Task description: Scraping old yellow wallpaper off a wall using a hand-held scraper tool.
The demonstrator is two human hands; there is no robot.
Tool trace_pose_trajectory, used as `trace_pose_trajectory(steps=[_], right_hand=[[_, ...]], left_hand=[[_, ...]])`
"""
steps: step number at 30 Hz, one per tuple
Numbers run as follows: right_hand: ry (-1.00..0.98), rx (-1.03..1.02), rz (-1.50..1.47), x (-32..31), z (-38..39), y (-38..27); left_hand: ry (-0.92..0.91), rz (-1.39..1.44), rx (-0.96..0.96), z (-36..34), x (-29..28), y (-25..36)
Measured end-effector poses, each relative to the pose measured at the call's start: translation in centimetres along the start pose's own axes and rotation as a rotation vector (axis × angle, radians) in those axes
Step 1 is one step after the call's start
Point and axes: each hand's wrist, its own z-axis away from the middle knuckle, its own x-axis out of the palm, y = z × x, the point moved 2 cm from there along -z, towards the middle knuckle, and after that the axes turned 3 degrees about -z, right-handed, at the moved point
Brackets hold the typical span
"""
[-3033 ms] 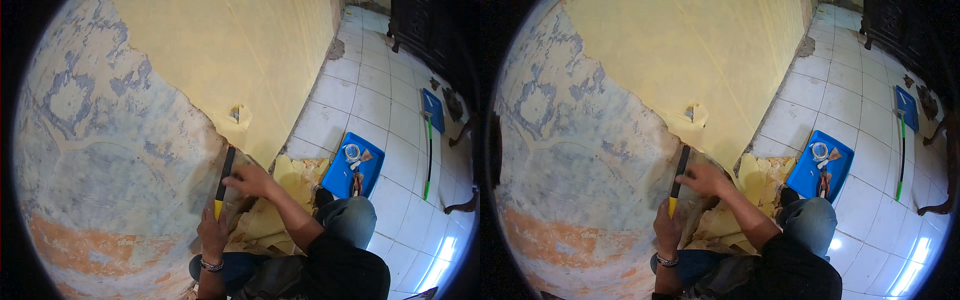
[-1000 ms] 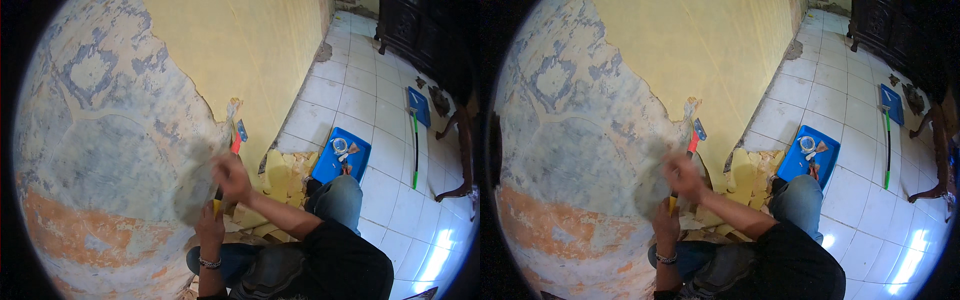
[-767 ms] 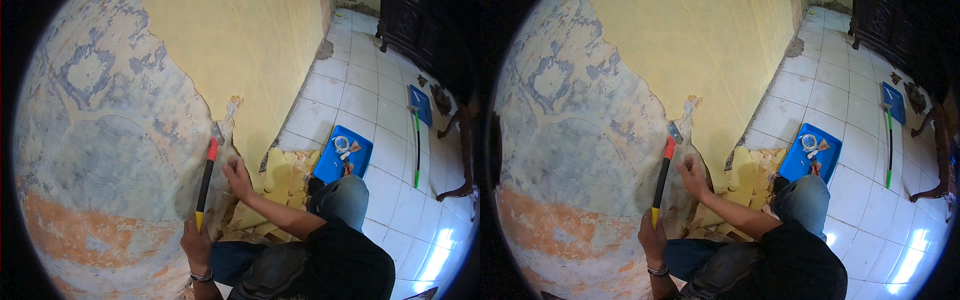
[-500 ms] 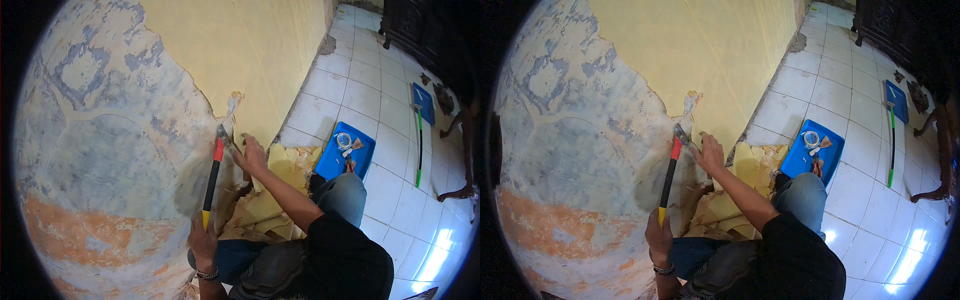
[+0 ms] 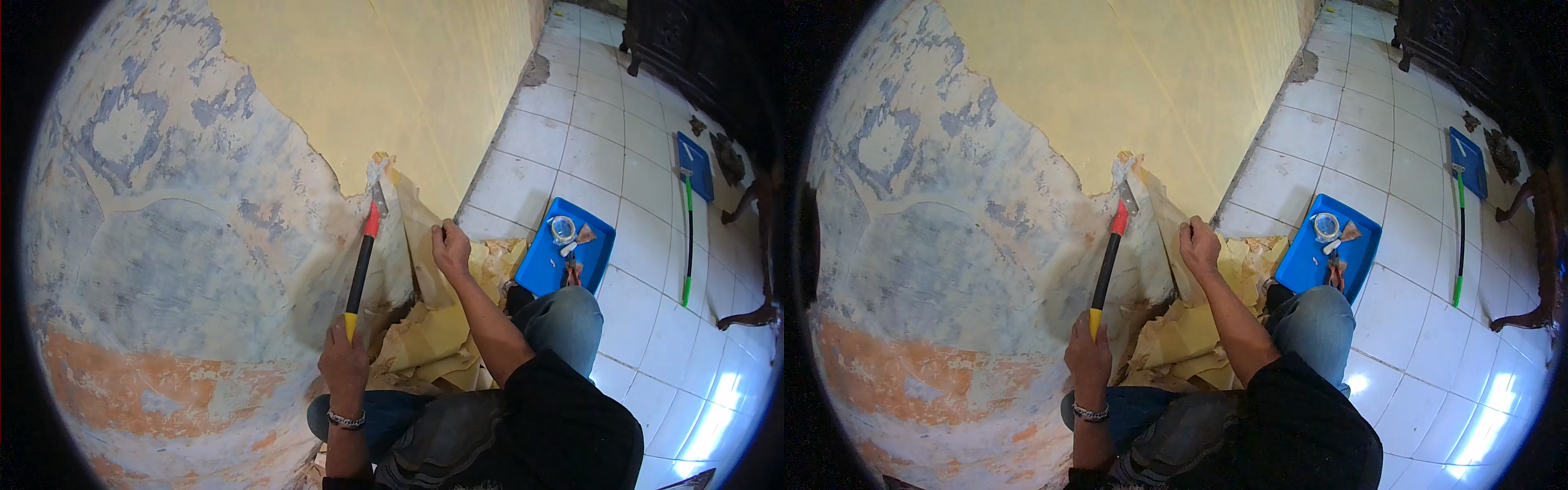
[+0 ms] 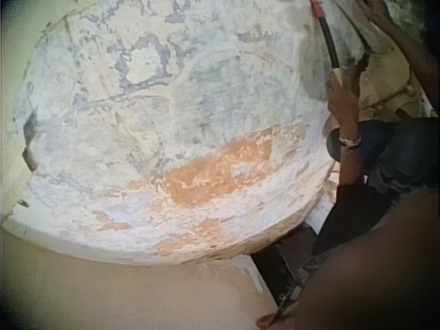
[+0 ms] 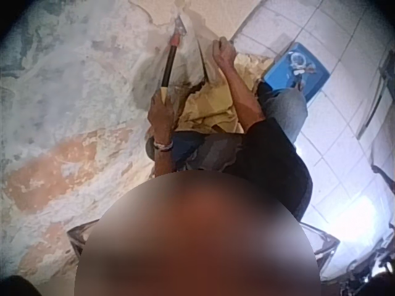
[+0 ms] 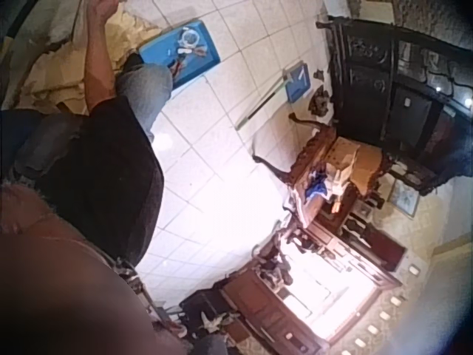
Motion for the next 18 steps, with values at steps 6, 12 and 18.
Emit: trace_pose_trajectory(steps=[6,12,18], right_hand=[[0.019,-0.135,-0.041,0.5,1.3,-0.9],[0.066,-0.142,-0.122,1.1,1.1,-0.8],[-0.052,-0.031,-0.106,1.5,1.8,-1.7]], left_hand=[[-0.027,-0.007,0.014,-2.3,0.7,1.4],[0.009,-0.018,0.057,-2.1,1.1,1.2],[-0.031,-0.026,0.019,-3.9,1.9,2.1]])
